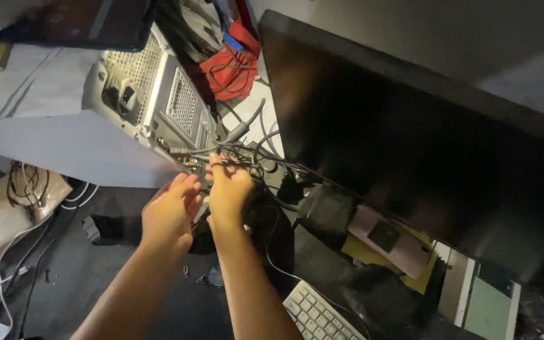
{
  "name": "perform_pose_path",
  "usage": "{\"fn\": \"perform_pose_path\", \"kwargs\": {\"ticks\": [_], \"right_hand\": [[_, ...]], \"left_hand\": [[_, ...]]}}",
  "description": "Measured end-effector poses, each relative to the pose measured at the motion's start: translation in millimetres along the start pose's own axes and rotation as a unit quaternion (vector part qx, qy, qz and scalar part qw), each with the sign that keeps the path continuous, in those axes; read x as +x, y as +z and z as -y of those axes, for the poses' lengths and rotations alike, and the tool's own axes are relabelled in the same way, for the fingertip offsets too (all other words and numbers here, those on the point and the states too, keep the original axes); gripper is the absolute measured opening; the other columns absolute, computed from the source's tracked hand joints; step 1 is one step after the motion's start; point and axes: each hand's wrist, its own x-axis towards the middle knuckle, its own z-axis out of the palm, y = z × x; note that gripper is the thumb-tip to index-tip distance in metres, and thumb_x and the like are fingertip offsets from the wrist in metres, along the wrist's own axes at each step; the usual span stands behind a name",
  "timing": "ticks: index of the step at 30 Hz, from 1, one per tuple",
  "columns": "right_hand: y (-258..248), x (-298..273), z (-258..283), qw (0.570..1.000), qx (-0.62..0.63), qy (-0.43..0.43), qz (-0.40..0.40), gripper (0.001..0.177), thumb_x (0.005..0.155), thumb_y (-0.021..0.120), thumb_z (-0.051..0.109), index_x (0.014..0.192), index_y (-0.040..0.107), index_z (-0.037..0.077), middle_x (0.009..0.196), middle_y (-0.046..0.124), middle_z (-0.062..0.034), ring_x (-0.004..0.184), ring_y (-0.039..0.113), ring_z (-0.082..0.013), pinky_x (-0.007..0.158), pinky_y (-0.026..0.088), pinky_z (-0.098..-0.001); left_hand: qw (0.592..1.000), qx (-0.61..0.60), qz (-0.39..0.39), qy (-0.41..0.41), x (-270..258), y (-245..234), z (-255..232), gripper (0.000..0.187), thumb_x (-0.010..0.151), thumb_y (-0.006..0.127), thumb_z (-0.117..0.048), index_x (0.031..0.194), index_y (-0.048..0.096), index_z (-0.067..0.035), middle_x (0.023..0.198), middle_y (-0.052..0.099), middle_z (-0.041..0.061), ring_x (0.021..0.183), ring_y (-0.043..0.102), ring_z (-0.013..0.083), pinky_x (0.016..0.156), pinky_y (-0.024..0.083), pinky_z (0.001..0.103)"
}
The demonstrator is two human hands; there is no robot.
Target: The person connects and disconnects several cables to the back of a desktop computer tower. They handle multiple black cables, plugging them into ports and then unplugging them again, repeating the process several times.
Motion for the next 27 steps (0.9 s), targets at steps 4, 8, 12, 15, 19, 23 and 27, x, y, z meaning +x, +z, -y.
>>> {"fn": "perform_pose_path", "kwargs": {"ticks": [4,8,12,15,19,23,27], "right_hand": [[-3.7,0.7,6.6,0.998,-0.016,0.047,-0.027,0.027,0.091,0.075,0.013,0.111,0.069,-0.005,0.088,0.073,-0.0066,0.067,0.065,-0.0134,0.056,0.052,-0.025],[-2.5,1.8,16.3,0.998,-0.011,0.056,-0.035,0.028,0.089,0.075,0.013,0.11,0.069,-0.005,0.089,0.073,-0.005,0.065,0.064,-0.0118,0.056,0.054,-0.0245],[-6.4,-2.6,16.2,0.999,-0.02,0.031,-0.019,0.03,0.09,0.077,0.014,0.109,0.07,-0.008,0.084,0.071,-0.0065,0.066,0.065,-0.0111,0.058,0.055,-0.0239],[-5.4,-4.0,14.4,0.999,-0.026,0.019,-0.022,0.03,0.091,0.077,0.014,0.108,0.071,-0.009,0.08,0.07,-0.0089,0.065,0.066,-0.0128,0.06,0.055,-0.0236],[-4.4,-2.5,16.2,1.0,-0.017,0.016,-0.012,0.03,0.09,0.077,0.014,0.109,0.07,-0.008,0.082,0.071,-0.0077,0.067,0.067,-0.0118,0.062,0.058,-0.024],[-3.3,-2.0,11.6,0.999,-0.008,0.033,-0.01,0.03,0.09,0.075,0.013,0.11,0.07,-0.008,0.085,0.073,-0.0072,0.071,0.069,-0.0114,0.064,0.057,-0.0245],[-4.8,0.8,4.5,0.999,0.027,0.021,0.004,0.029,0.092,0.075,0.01,0.112,0.068,-0.009,0.091,0.073,-0.0072,0.076,0.069,-0.0115,0.071,0.058,-0.0244]], "left_hand": [[0.999,0.023,-0.028,0.02,2.3,0.7,0.7,0.034,0.087,0.067,-0.001,0.12,0.066,-0.003,0.115,0.074,0.009,0.095,0.07,0.0167,0.082,0.055,0.028],[0.997,0.045,-0.056,0.033,-2.2,5.3,-3.1,0.034,0.087,0.064,0.001,0.121,0.066,-0.002,0.116,0.074,0.009,0.095,0.07,0.0155,0.081,0.054,0.027],[0.995,0.063,-0.066,0.049,-8.7,10.2,-6.7,0.035,0.088,0.064,0.001,0.122,0.069,-0.004,0.114,0.074,0.007,0.094,0.07,0.0131,0.08,0.054,0.024],[0.994,0.071,-0.055,0.057,-14.9,11.9,-11.4,0.034,0.089,0.067,0.001,0.122,0.069,-0.003,0.115,0.073,0.008,0.097,0.069,0.0129,0.081,0.053,0.023],[0.994,0.074,-0.046,0.064,-20.1,16.2,-16.5,0.037,0.087,0.068,0.002,0.124,0.069,-0.005,0.117,0.072,0.005,0.101,0.068,0.0109,0.082,0.053,0.023],[0.994,0.072,-0.04,0.068,-18.2,14.5,-17.7,0.039,0.087,0.067,0.003,0.125,0.069,-0.005,0.118,0.073,0.003,0.103,0.069,0.0096,0.083,0.053,0.022],[0.994,0.076,-0.036,0.066,-12.8,11.7,-14.4,0.039,0.087,0.069,0.002,0.126,0.069,-0.004,0.118,0.072,0.005,0.101,0.068,0.0117,0.083,0.052,0.023]]}}
